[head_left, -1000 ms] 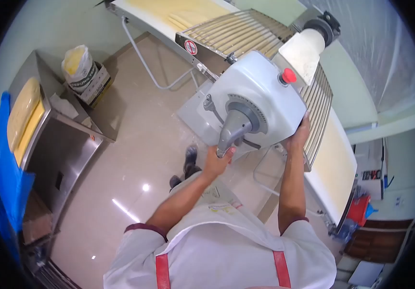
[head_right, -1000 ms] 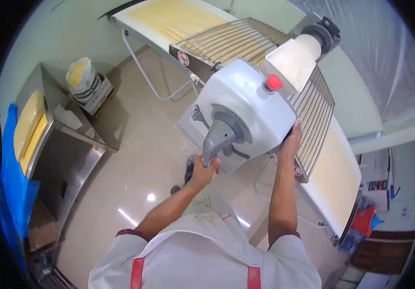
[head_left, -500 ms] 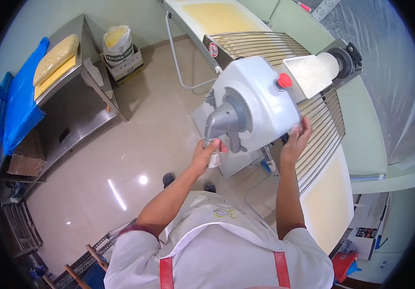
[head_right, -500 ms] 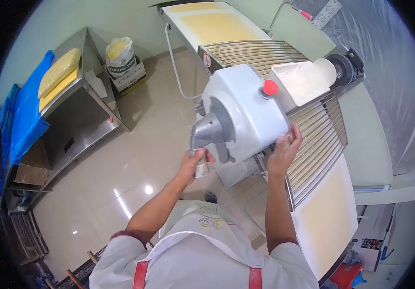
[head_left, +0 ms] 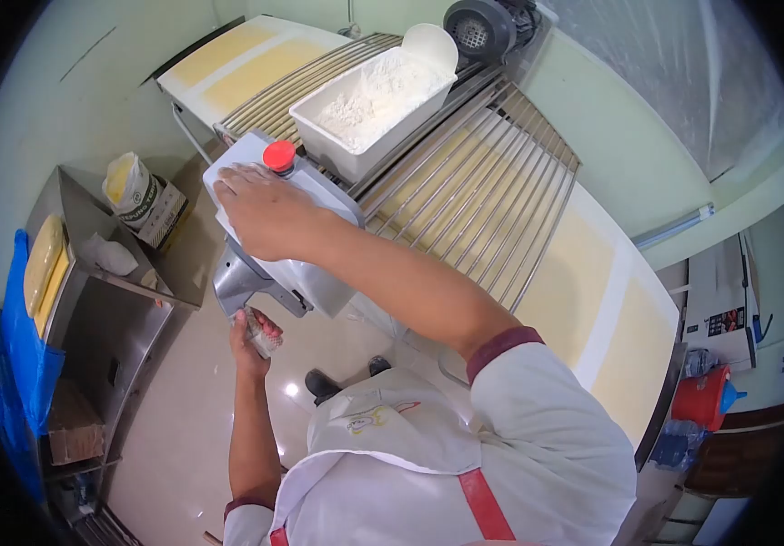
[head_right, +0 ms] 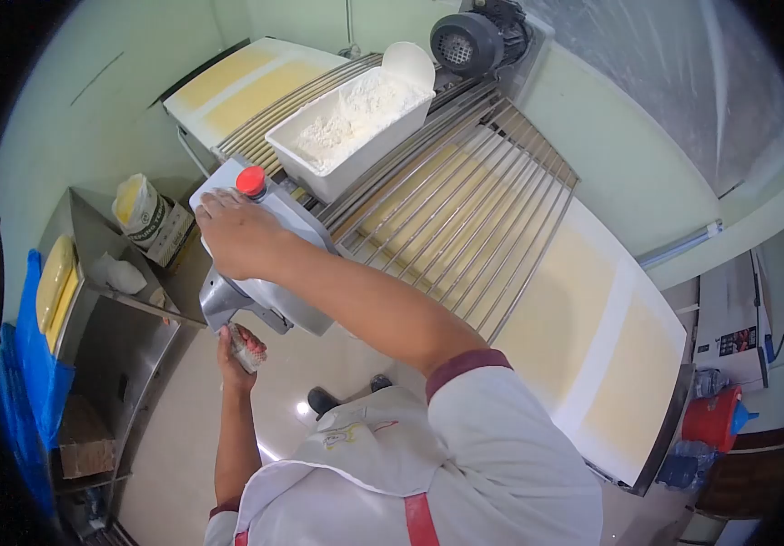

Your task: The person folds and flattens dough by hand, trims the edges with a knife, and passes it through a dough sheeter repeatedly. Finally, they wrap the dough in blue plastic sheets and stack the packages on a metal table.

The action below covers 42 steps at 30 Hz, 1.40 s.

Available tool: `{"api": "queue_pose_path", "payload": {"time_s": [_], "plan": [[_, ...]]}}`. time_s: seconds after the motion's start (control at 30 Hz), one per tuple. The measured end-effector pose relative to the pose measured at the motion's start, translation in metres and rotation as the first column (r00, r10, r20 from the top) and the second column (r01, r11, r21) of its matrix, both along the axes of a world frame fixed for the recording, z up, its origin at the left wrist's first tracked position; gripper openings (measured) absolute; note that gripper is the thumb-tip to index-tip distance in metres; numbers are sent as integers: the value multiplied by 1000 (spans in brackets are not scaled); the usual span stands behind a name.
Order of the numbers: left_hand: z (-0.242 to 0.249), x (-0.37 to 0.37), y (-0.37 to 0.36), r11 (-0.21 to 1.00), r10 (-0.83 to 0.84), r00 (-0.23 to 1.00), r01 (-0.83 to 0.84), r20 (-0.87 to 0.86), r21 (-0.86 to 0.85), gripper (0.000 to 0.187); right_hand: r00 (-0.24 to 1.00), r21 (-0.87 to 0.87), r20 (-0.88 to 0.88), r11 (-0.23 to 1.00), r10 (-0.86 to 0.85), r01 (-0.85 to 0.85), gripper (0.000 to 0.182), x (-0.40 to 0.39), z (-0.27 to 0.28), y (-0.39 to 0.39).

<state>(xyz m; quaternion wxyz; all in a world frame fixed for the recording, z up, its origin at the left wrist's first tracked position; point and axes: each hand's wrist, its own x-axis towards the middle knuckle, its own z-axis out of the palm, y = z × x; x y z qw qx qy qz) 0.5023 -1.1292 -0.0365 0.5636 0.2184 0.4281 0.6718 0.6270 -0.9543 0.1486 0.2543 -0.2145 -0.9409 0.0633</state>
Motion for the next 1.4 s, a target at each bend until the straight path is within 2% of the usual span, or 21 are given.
{"api": "queue_pose_path", "payload": {"time_s": [0.07,0.17,0.23,0.27,0.3,0.33,0.37,0.43,0.6,0.73,0.9,1.0,1.1,1.13,1.23,1.3,1.37,1.4], "plan": [[3,-3,2,1000,-25,1000,25,-1,-13,45,999,10,23,1000,-23,22,43,-19,1,12],[8,-6,0,997,-42,999,41,-19,-69,44,957,-182,285,977,-56,111,32,-46,28,31],[11,-9,0,995,-15,999,10,-46,-100,42,972,-115,211,985,-101,128,30,-68,7,49],[7,-11,1,994,-5,999,1,-35,-109,40,917,-3,397,999,-41,46,35,-74,10,58],[5,-9,0,989,47,996,-56,-69,-138,39,900,-98,419,979,-123,179,40,-89,9,65],[4,-8,2,981,83,991,-100,-103,-166,38,849,-85,518,981,-107,175,46,-98,17,70],[12,-9,2,984,54,995,-68,-85,-167,38,787,-115,597,954,-156,276,50,-110,29,71],[16,-11,-2,987,12,997,-24,-78,-161,39,682,-108,726,965,-86,237,52,-135,2,121],[17,-11,2,984,-28,990,3,-138,-178,40,644,-238,747,839,-164,490,39,-143,10,127],[22,-14,2,979,-71,980,32,-188,-201,43,609,-190,775,858,-167,477,36,-141,4,137],[28,-19,3,963,-124,964,59,-234,-263,41,600,-166,785,879,-157,447,36,-141,9,132],[10,-32,11,983,-114,916,49,-384,-175,39,603,-127,781,906,-160,405,41,-140,7,135],[-1,-40,16,997,-69,945,76,-319,9,38,616,-10,723,887,-313,462,55,-142,9,128],[-3,-41,15,998,-63,949,69,-310,8,37,692,-28,618,869,-373,493,60,-140,15,113],[-6,-39,15,999,-33,954,40,-298,19,36,902,-200,364,927,-232,319,59,-127,15,95],[-9,-36,15,999,-14,957,24,-290,32,35,915,-136,348,954,-206,266,53,-113,25,58],[-20,-36,17,998,1,941,17,-338,52,38,969,31,238,998,-66,60,52,-88,-1,56],[-20,-35,16,999,6,933,7,-360,36,43,971,60,230,997,-64,52,52,-76,6,40]]}}
